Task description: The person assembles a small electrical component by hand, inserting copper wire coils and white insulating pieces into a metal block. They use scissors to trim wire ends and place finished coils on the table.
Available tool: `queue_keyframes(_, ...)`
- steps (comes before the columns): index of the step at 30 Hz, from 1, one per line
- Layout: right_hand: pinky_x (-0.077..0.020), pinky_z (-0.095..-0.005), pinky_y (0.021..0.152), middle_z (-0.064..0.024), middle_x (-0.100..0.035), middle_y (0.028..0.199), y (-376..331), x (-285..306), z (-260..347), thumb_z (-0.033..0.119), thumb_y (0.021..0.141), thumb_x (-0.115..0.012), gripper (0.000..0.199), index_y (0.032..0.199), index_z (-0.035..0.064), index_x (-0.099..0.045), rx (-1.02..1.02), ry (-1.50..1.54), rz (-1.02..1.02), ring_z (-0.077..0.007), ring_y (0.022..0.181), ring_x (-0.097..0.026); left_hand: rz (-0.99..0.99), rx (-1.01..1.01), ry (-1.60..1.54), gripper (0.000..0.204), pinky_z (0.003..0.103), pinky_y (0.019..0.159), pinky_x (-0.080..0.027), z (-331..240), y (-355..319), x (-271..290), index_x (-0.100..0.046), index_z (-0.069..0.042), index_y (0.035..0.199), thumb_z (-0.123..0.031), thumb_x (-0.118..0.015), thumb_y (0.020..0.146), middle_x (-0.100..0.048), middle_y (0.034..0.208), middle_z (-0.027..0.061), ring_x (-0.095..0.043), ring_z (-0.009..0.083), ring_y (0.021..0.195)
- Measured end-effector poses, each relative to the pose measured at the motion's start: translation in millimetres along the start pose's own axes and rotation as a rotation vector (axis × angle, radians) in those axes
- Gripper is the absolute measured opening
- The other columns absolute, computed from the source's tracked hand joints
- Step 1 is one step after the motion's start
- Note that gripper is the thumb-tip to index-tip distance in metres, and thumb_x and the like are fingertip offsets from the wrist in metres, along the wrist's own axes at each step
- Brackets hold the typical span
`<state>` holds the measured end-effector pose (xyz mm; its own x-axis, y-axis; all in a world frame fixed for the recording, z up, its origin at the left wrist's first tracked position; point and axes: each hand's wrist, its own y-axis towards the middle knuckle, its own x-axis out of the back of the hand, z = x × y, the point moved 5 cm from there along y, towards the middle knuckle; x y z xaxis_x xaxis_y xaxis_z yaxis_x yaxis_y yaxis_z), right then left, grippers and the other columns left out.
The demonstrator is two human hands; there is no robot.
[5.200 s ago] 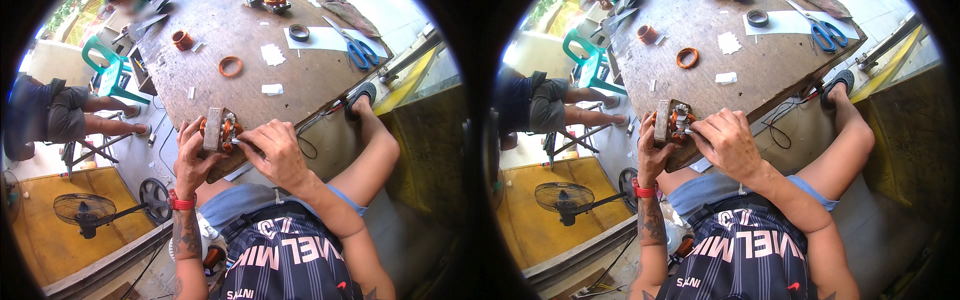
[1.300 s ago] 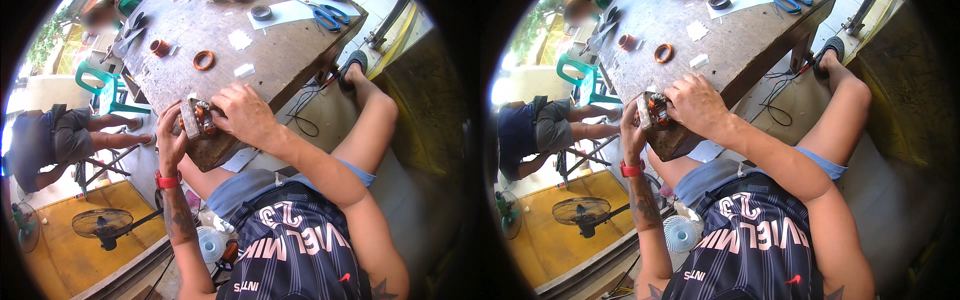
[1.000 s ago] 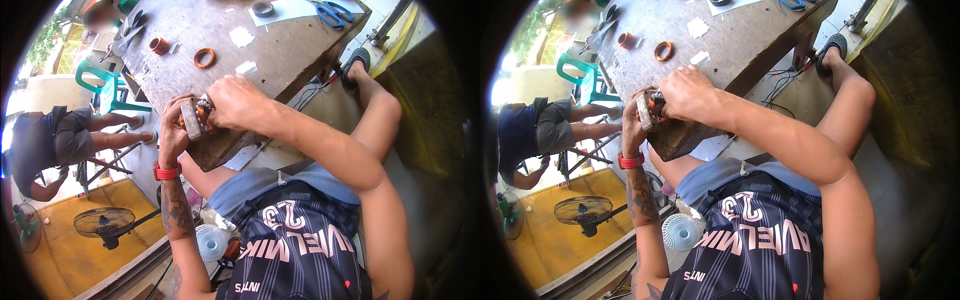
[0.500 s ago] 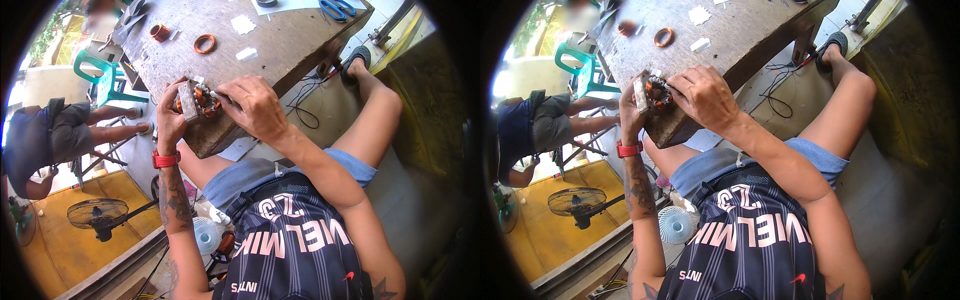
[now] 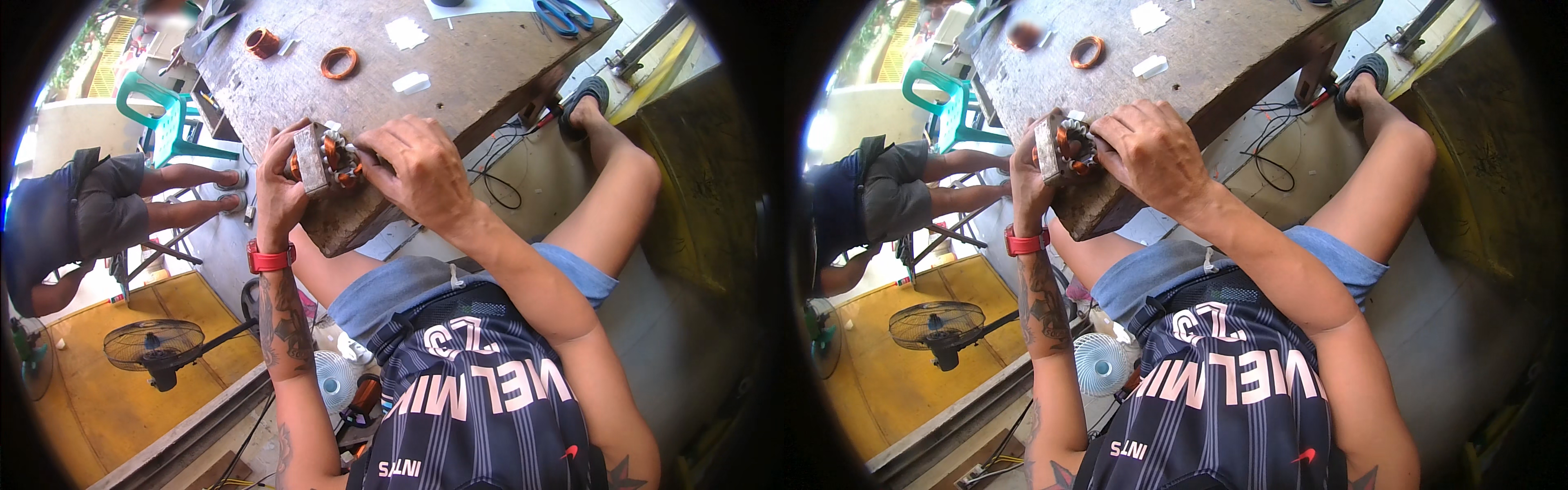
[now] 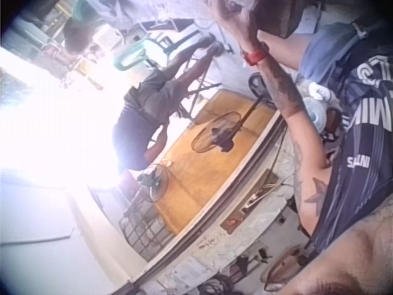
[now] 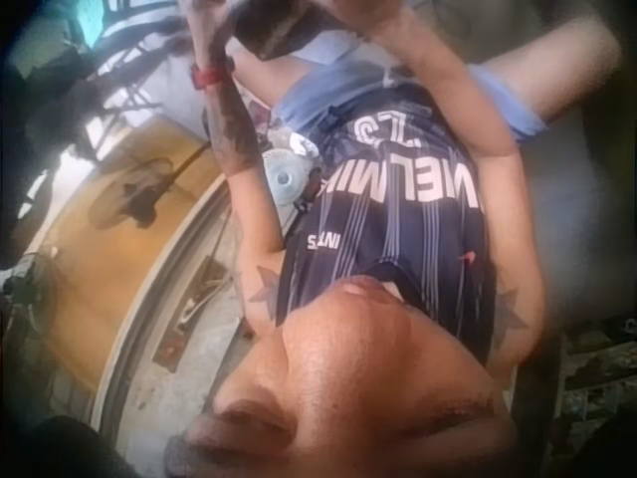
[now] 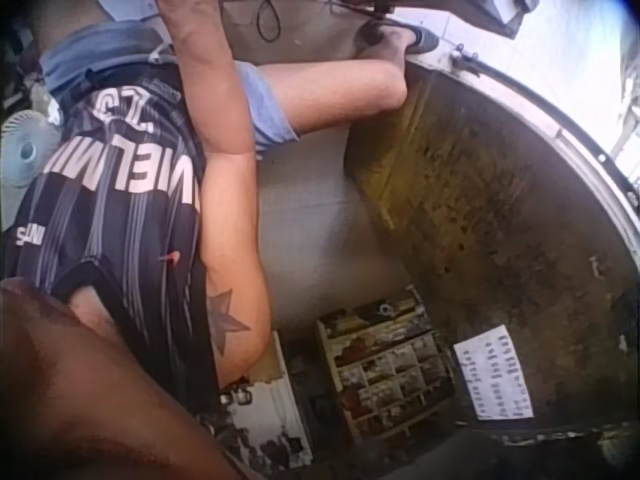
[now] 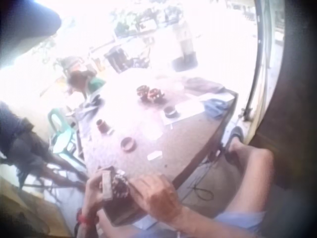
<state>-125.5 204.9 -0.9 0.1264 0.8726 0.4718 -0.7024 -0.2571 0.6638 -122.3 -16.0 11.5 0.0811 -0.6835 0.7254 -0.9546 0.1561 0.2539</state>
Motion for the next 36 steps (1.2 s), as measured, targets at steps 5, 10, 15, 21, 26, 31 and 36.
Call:
queue_keyframes(5, -0.0530, -0.0398, 0.087, -0.0099, -0.073, 0.101, 4.4, 7.5, -2.7, 0.013, 0.090, -0.076, 0.021, 0.111, 0.0075, -0.072, -0.077, 0.088, -0.059, -0.0278, 0.093, -0.069, -0.010, 0.002, 0.006, 0.043, 0.051, 0.128, -0.025, -3.1, 1.1, 0.4, -0.077, -0.001, 0.120, -0.018, -0.084, 0.081, -0.072, 0.134, 0.0166, -0.061, 0.0289, 0.135)
queue_keyframes(10, -0.0541, -0.0431, 0.087, -0.0145, -0.072, 0.100, 10.6, 16.3, -11.1, 0.009, 0.093, -0.070, 0.020, 0.112, 0.0057, -0.069, -0.211, 0.311, -0.079, -0.0335, 0.091, -0.069, -0.048, 0.032, -0.086, 0.047, 0.052, 0.129, -0.024, -2.3, -0.9, 0.2, -0.076, -0.002, 0.122, -0.018, -0.085, 0.080, -0.072, 0.134, 0.0171, -0.061, 0.0298, 0.135)
queue_keyframes(15, -0.0536, -0.0451, 0.092, -0.0146, -0.072, 0.105, 37.1, 11.9, -20.2, 0.010, 0.094, -0.069, 0.021, 0.114, 0.0062, -0.072, -0.040, 0.230, 0.046, -0.0343, 0.100, -0.070, -0.083, 0.005, -0.098, 0.051, 0.053, 0.130, -0.024, -2.3, -3.8, 0.9, -0.073, -0.002, 0.125, -0.018, -0.086, 0.078, -0.072, 0.133, 0.0170, -0.062, 0.0300, 0.135)
queue_keyframes(21, -0.0510, -0.0437, 0.106, -0.0091, -0.072, 0.118, 57.2, -9.4, -27.1, 0.018, 0.095, -0.069, 0.027, 0.120, 0.0094, -0.076, 0.316, -0.081, 0.395, -0.0288, 0.120, -0.065, -0.090, 0.014, -0.107, 0.051, 0.054, 0.129, -0.025, 1.2, -5.0, 0.4, -0.073, -0.001, 0.125, -0.016, -0.084, 0.078, -0.072, 0.131, 0.0162, -0.063, 0.0308, 0.134)
queue_keyframes(26, -0.0504, -0.0433, 0.109, -0.0098, -0.072, 0.120, 61.8, -14.0, -30.0, 0.019, 0.094, -0.072, 0.029, 0.121, 0.0096, -0.076, 0.344, -0.070, 0.559, -0.0291, 0.122, -0.065, -0.087, 0.031, -0.118, 0.051, 0.054, 0.128, -0.027, 4.0, -6.3, -0.3, -0.072, -0.001, 0.124, -0.015, -0.085, 0.077, -0.072, 0.131, 0.0157, -0.063, 0.0317, 0.133)
queue_keyframes(31, -0.0506, -0.0441, 0.108, -0.0108, -0.071, 0.119, 62.8, -15.5, -30.7, 0.020, 0.094, -0.072, 0.027, 0.118, 0.0088, -0.076, 0.332, -0.064, 0.686, -0.0296, 0.122, -0.064, -0.088, 0.029, -0.106, 0.051, 0.054, 0.128, -0.027, 4.7, -7.0, 0.6, -0.072, -0.002, 0.124, -0.015, -0.084, 0.077, -0.071, 0.133, 0.0162, -0.064, 0.0311, 0.132)
queue_keyframes(36, -0.0530, -0.0450, 0.096, -0.0101, -0.068, 0.107, 55.5, -8.5, -29.3, 0.018, 0.094, -0.071, 0.017, 0.105, 0.0057, -0.071, 0.380, -0.015, 0.562, -0.0307, 0.112, -0.064, -0.085, 0.041, -0.079, 0.051, 0.054, 0.128, -0.027, 5.4, -6.8, 0.5, -0.072, -0.002, 0.125, -0.015, -0.084, 0.077, -0.072, 0.132, 0.0161, -0.064, 0.0310, 0.130)
